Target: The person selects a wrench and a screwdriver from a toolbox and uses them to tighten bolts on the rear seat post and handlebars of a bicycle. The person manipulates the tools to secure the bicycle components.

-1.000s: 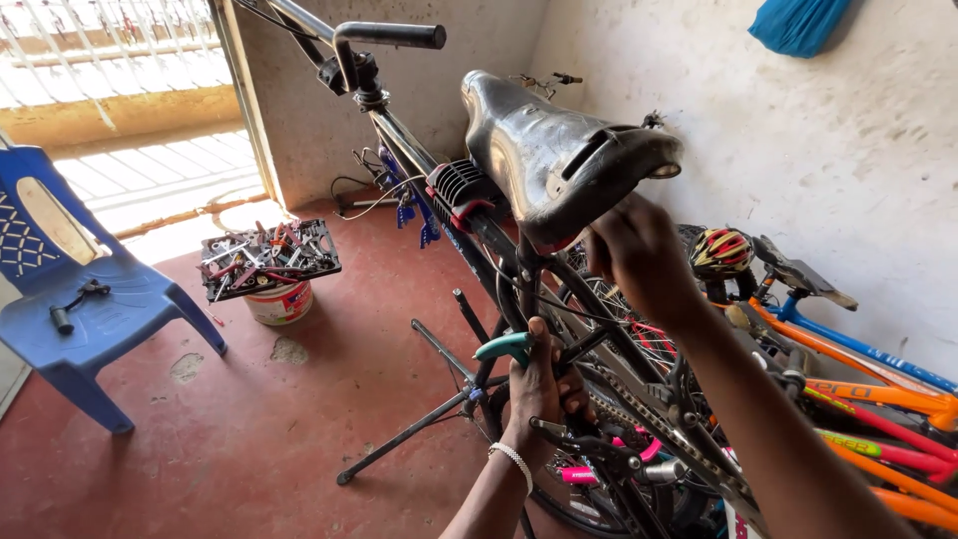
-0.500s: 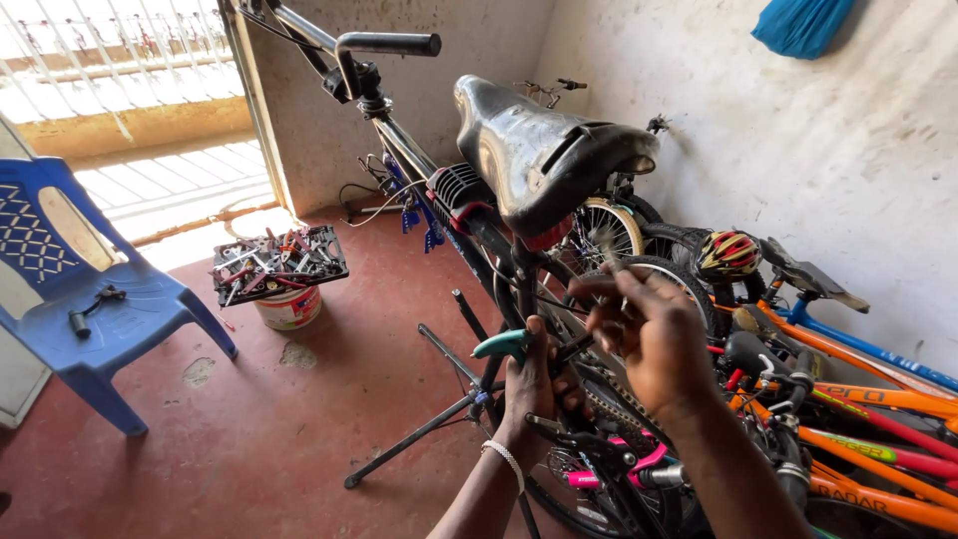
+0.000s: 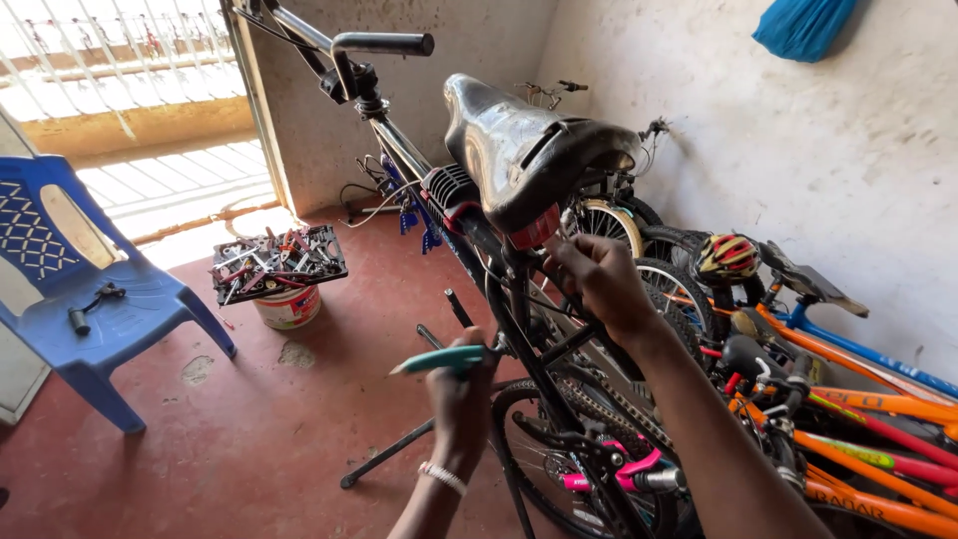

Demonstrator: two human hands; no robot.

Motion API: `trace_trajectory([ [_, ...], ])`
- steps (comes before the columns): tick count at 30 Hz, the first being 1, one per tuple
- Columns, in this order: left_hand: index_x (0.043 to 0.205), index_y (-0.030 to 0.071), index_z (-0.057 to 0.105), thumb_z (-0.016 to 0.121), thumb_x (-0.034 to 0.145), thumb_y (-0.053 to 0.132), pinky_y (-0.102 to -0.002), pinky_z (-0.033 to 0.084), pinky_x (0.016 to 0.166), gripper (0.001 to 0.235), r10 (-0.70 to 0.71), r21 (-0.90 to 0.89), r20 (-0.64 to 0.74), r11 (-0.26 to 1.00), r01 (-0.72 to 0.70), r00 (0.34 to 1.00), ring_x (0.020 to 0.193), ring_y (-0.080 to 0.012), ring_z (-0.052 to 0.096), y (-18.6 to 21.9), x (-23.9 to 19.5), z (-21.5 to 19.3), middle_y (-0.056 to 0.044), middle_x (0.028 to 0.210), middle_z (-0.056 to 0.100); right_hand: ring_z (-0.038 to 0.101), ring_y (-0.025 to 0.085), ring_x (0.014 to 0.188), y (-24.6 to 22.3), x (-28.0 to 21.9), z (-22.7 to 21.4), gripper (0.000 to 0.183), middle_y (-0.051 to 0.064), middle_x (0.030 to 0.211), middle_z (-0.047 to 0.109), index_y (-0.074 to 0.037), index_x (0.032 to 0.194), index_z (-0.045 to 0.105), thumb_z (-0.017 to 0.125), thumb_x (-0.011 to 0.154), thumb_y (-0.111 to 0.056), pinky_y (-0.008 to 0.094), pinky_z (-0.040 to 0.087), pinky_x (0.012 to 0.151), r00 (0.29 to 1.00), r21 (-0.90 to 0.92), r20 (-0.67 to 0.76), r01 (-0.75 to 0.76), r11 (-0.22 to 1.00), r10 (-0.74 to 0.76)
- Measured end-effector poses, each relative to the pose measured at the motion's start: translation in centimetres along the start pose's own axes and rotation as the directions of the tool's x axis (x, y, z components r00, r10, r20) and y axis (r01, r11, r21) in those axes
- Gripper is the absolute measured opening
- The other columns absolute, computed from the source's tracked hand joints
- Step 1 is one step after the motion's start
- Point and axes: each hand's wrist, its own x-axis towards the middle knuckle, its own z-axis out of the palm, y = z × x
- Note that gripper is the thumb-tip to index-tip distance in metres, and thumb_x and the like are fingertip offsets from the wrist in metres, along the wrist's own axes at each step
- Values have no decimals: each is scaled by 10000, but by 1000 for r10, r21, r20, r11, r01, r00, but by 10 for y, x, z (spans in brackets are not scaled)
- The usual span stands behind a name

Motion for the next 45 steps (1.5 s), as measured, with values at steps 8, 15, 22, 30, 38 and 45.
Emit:
trace_trajectory([
  [8,659,80,642,669,839,312,-241,328,483,295,-66,-133,-186,990,41,980,494,-111,388,58,25,41,-26,517,510,383,119,455,4,-11,21,437,89,433,477,-41,547,573,585,925,-260,248,330,474,971,-51,-79,222,974,-226],
  [15,826,22,631,719,830,313,-226,300,334,304,-164,-371,-125,922,108,978,392,-87,374,26,35,54,-60,603,519,368,61,447,6,-9,18,265,95,464,490,-1,702,606,632,901,-176,192,278,432,958,131,-76,283,950,-275],
  [22,891,16,604,707,834,332,-207,291,317,338,-211,-411,-118,900,146,970,384,-78,365,34,29,60,-85,658,521,605,127,753,-6,-24,8,145,115,764,629,20,998,659,615,867,-23,248,505,749,971,297,-16,232,926,-238],
  [30,726,71,645,690,813,456,-224,323,420,397,-117,-210,-201,975,74,973,438,-82,383,35,22,64,-41,550,539,216,12,279,6,-9,12,198,34,409,343,34,771,652,739,799,-142,152,178,265,983,307,-83,180,935,-162],
  [38,704,64,632,712,810,371,-206,346,458,335,-63,-239,-217,971,9,974,466,-83,438,36,19,67,-35,531,539,249,-3,299,19,-6,3,216,66,484,464,16,878,663,705,818,-186,144,181,270,985,329,-71,175,928,-160],
  [45,685,61,636,721,802,365,-207,367,483,336,-23,-230,-225,973,-30,974,482,-90,457,32,18,66,-44,519,542,295,-11,361,27,1,8,149,85,477,521,10,777,657,663,859,-115,154,178,323,962,248,-30,270,931,-271],
])
